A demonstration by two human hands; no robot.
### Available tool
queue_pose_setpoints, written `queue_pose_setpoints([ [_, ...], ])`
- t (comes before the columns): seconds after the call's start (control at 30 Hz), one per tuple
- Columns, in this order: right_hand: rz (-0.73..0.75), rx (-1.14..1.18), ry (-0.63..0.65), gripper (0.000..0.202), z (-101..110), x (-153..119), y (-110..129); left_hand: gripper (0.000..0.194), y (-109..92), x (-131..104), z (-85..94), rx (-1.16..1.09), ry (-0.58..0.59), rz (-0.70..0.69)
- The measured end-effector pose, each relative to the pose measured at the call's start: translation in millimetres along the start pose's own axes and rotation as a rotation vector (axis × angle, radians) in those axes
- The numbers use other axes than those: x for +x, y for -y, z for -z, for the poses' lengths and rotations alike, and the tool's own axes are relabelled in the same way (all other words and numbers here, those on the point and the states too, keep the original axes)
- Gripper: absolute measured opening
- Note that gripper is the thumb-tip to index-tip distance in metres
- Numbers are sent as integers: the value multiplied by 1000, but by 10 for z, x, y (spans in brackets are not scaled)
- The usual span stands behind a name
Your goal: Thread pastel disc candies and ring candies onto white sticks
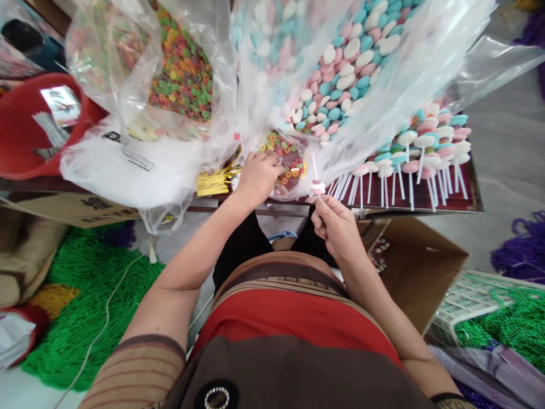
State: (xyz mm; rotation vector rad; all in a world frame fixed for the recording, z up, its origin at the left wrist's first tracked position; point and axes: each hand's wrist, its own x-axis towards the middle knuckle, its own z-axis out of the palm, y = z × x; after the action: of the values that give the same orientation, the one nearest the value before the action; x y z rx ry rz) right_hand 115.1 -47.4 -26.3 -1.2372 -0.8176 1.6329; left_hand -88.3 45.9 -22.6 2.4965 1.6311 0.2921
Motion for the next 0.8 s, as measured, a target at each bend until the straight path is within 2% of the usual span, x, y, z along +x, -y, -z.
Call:
queue_pose_setpoints([
  [0.23,3,-16,-2,45,-12,-9,8,33,49,78,-20,53,-15,92],
  [0.43,-9,-34,-4,44,-10,-17,-8,32,50,35,-33,53,-26,53],
  [0.53,-11,-35,-7,43,-8,-21,-14,29,103,46,-28,-20,-63,82],
  [0.63,-9,-59,14,42,-23,-24,14,24,133,66,-28,-270,-209,185],
  [0.73,-3,-112,56,41,-69,-13,75,20,77,83,-74,-727,-363,293],
  [0.8,9,-158,82,41,-109,7,110,15,5,93,-129,-1011,-390,351],
])
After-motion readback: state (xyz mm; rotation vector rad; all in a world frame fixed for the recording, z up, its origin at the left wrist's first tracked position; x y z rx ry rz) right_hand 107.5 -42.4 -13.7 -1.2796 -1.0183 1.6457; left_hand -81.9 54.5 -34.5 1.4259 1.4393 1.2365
